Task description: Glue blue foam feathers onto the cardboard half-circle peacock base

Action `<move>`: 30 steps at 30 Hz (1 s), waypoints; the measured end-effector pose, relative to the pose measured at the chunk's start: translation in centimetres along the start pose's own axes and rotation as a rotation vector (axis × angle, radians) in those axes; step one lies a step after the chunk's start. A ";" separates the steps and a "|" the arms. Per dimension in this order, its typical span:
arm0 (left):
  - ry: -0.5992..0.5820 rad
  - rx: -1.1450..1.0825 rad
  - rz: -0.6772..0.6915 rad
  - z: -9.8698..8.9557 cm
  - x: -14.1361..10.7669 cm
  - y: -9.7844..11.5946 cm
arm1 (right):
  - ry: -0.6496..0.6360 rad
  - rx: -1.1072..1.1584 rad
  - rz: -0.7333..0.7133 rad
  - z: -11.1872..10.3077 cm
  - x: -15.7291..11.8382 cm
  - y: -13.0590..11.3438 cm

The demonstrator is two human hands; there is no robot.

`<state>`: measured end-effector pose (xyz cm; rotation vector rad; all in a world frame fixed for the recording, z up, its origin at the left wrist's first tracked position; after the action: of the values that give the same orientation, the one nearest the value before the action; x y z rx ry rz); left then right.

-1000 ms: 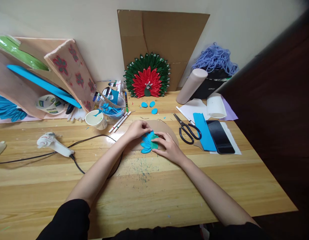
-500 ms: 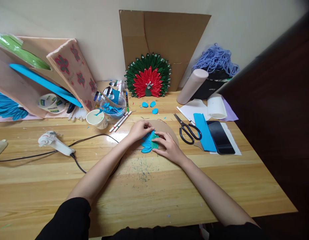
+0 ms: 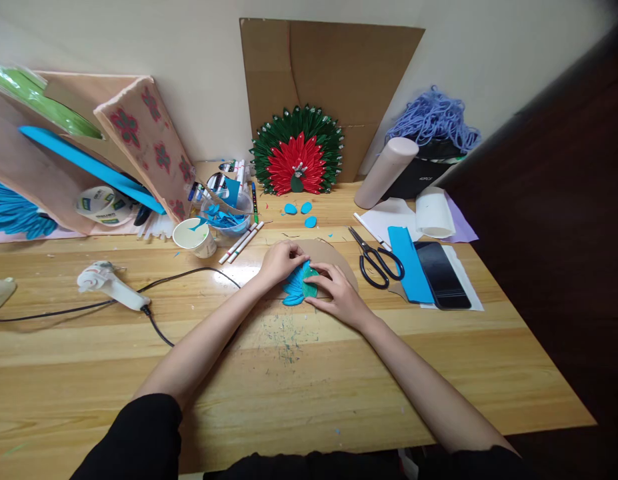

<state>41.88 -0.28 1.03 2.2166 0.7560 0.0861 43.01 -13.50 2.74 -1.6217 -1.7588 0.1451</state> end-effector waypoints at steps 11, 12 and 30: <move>0.002 0.002 0.055 -0.1 0.1 0.0 | -0.008 0.021 0.010 0.0 0.0 0.0; 0.001 -0.001 0.057 -0.1 0.1 0.0 | -0.008 0.022 0.010 0.0 0.0 0.0; -0.015 -0.013 0.036 -0.2 0.1 -0.1 | -0.030 0.024 0.016 0.2 0.0 0.2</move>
<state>41.86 -0.07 1.08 2.2164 0.7056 0.0920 43.05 -13.35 2.48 -1.6239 -1.7607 0.1986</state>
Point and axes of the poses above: each hand's wrist, its own x-axis towards the middle knuckle, its own z-axis out of the palm, y = z × x, the point moved 9 cm from there along x, towards the middle knuckle, and after that the axes turned 14 degrees about -z, right-handed, at the moved point
